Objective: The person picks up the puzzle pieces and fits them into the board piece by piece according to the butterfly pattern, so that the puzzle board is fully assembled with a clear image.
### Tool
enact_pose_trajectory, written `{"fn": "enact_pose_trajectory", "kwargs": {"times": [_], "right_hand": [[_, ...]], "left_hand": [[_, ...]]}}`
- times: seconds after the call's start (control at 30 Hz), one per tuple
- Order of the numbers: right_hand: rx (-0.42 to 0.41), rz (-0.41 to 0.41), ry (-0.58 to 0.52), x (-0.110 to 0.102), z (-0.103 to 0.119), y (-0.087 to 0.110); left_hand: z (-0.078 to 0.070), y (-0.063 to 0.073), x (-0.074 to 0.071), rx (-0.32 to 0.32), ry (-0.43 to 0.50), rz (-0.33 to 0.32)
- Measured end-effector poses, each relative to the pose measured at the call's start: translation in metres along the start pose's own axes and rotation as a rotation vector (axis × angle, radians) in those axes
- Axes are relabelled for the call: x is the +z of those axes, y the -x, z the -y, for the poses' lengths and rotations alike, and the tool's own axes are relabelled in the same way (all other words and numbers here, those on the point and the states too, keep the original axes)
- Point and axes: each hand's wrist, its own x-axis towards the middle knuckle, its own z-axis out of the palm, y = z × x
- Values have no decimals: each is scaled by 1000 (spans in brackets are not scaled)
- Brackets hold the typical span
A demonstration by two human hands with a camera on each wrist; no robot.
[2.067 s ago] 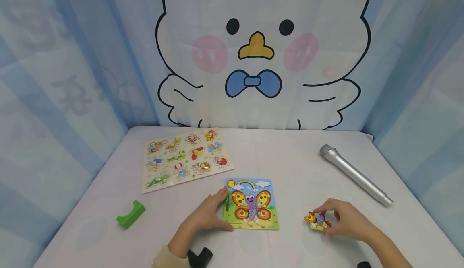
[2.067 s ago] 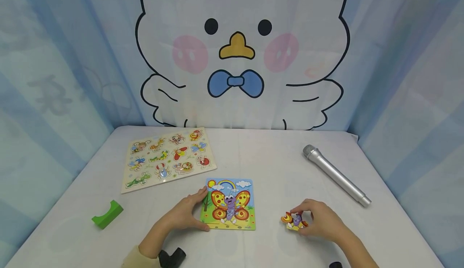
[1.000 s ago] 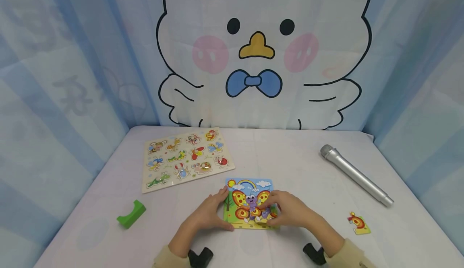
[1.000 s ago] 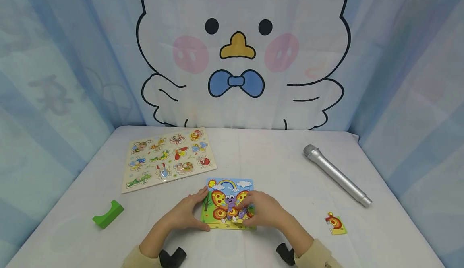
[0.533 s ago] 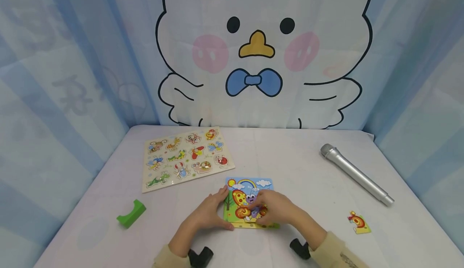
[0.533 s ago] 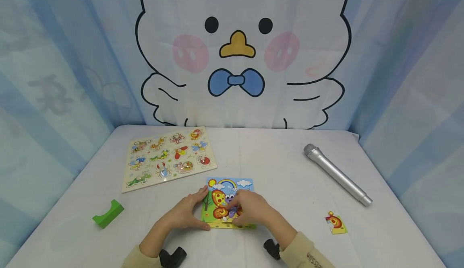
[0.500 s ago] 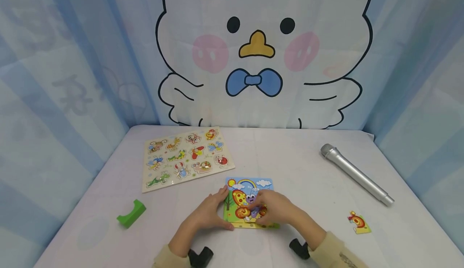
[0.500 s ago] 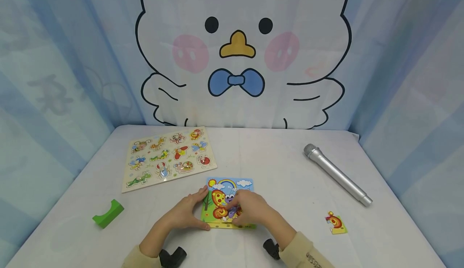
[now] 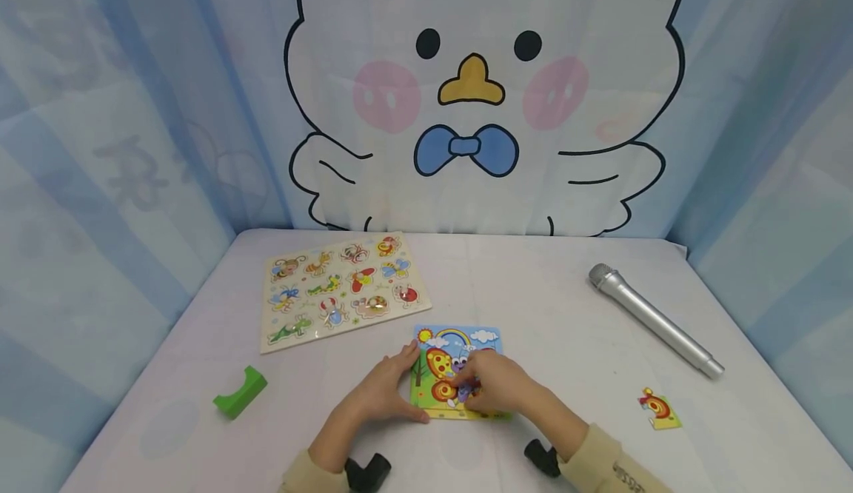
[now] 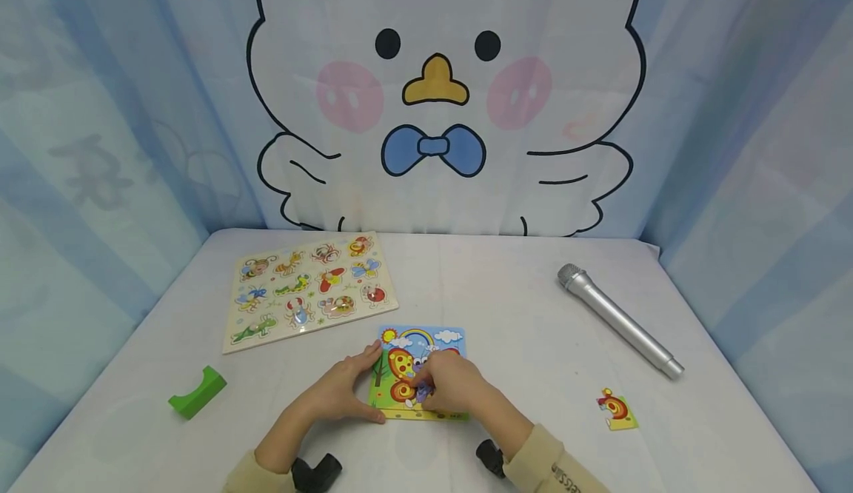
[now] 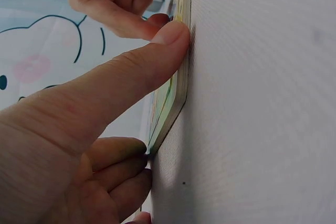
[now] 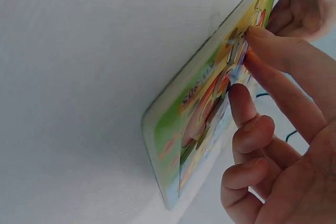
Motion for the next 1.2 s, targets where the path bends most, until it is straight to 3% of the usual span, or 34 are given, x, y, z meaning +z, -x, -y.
{"fn": "enact_pose_trajectory", "kwargs": {"times": [0.3, 0.53, 0.77, 1.2], "right_hand": [[-78, 17, -122, -2, -9, 3], [-137, -40, -256, -4, -24, 16], [-109, -105, -320, -12, -33, 34], [-58, -258, -295, -23, -61, 69]], "left_hand": [[1, -1, 1, 0, -5, -2], [1, -1, 2, -4, -4, -5], [1, -1, 2, -8, -3, -13], [0, 0, 1, -13, 3, -10]]}}
